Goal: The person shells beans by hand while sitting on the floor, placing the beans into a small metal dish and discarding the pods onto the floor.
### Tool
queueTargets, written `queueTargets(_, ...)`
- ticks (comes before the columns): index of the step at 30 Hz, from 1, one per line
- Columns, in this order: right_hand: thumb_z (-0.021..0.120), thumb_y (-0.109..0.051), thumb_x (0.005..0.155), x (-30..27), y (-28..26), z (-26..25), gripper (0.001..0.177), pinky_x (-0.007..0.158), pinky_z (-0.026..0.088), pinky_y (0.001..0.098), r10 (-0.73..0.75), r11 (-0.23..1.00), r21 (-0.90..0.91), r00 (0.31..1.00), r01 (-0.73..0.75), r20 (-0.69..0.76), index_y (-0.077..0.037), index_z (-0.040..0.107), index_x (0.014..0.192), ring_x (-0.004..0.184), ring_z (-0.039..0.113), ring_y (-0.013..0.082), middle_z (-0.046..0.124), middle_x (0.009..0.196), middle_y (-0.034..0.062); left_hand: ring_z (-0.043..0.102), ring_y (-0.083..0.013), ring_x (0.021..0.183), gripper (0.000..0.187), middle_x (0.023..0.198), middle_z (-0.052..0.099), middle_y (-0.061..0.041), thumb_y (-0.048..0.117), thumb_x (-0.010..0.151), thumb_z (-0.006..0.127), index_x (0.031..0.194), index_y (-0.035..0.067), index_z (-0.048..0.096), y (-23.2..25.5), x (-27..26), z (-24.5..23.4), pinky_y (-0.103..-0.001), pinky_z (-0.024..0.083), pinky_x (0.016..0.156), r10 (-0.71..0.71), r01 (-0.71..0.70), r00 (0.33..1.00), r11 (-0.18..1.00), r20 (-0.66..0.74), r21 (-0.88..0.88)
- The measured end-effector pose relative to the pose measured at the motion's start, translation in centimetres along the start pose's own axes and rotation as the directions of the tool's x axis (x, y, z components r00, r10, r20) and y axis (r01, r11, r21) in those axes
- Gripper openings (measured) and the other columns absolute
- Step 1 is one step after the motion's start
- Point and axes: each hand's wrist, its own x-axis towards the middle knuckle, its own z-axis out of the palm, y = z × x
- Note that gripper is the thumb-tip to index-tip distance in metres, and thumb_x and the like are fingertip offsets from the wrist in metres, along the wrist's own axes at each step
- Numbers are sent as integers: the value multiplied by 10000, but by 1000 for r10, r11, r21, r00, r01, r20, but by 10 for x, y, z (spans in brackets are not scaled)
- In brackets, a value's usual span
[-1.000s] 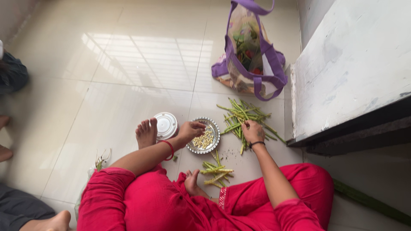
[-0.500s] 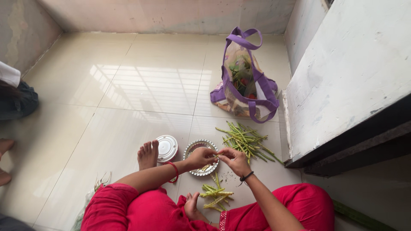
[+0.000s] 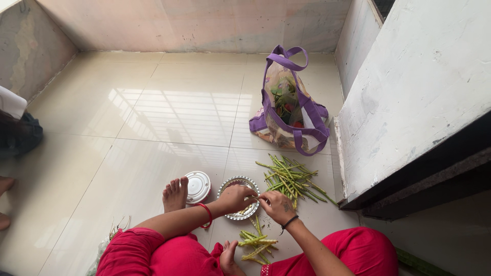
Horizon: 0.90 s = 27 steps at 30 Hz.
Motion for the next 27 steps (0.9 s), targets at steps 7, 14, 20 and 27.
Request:
queueTargets(7,692,-223,866,-4,1,11,154,790,555,410,-57,998,-27,997,56,-43,-94,744,932,844,705,257,740,884,73,715,-305,800,219,854,755,-92,332,911,678,976,160,797,6,3,5,-446,569,718,13,-16,1000,990,22,142)
queueTargets(14,735,-221,857,-2,21,34,187,677,572,302,169,954,259,984,-152,-46,-100,771,995,702,710,132,773,880,33,707,-297,836,220,863,736,-81,294,924,662,915,103,770,6,3,5,-454,565,698,88,-85,996,976,-7,200)
queueTargets(20,716,-191,912,6,60,62,218,605,477,218,305,595,735,938,-325,167,-11,783,1016,668,582,33,758,832,-2,710,-283,829,207,859,732,-72,272,923,654,896,99,764,9,5,2,-441,571,711,147,-131,987,969,-62,210)
queueTargets(27,698,-180,928,9,69,61,197,645,511,212,381,187,842,828,-505,412,-38,769,1045,648,543,29,714,826,-19,717,-274,805,189,851,733,-70,253,914,659,915,99,769,19,5,-9,-431,572,697,213,-191,972,963,-99,191)
